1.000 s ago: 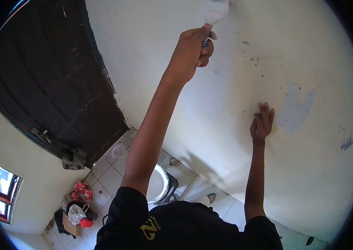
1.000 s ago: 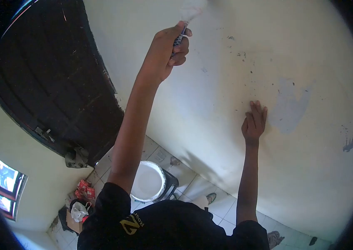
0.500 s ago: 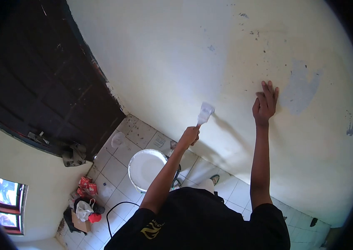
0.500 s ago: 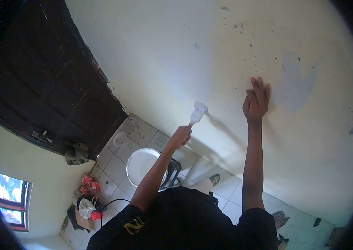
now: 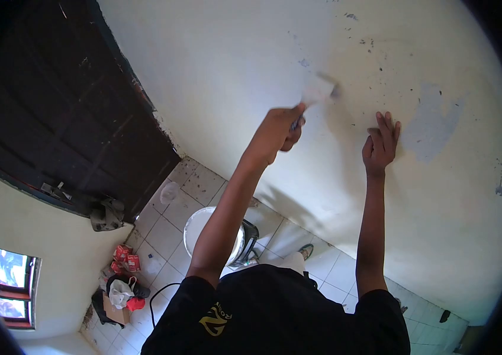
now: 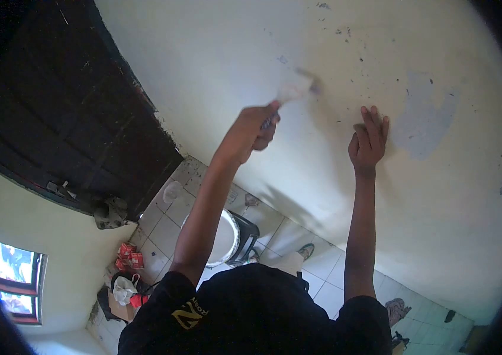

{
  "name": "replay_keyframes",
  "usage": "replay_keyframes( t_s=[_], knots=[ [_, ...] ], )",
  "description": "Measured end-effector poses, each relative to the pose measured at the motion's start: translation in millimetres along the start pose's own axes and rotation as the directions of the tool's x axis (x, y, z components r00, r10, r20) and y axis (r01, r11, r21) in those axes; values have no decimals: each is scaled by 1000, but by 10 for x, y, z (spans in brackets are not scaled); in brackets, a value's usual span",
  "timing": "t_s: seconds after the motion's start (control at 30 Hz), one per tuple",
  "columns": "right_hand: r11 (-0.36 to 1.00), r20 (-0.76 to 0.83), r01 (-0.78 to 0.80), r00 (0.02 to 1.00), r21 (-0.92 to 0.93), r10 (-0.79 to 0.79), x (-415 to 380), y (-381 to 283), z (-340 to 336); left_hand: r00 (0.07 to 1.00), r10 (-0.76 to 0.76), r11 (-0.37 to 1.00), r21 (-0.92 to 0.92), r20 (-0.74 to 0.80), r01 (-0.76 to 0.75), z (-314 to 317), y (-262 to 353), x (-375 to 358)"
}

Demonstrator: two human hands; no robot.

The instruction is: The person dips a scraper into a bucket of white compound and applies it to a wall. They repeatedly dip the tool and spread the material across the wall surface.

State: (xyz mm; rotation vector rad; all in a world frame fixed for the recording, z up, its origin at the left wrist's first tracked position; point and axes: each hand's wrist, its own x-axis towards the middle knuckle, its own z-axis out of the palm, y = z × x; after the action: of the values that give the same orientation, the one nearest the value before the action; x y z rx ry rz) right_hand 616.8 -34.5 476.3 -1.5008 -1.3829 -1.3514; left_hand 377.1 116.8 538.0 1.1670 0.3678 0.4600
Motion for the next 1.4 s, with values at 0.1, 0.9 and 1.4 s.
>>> replay_keyframes(
  t_s=[0.1,0.9,1.4],
  knots=[
    [1000,-4,-5,1000,-6,5,2,2,6,995,98,995,-20,9,-98,125,248,-22],
    [1000,14,-8,1000,14,8,-35,-9,11,967,-165,986,-2,-193,168,-100,-1464,23],
    [1000,25,-20,999,2,20,-47,2,3,980,192,964,-180,-42,-197,257,174,183]
  ],
)
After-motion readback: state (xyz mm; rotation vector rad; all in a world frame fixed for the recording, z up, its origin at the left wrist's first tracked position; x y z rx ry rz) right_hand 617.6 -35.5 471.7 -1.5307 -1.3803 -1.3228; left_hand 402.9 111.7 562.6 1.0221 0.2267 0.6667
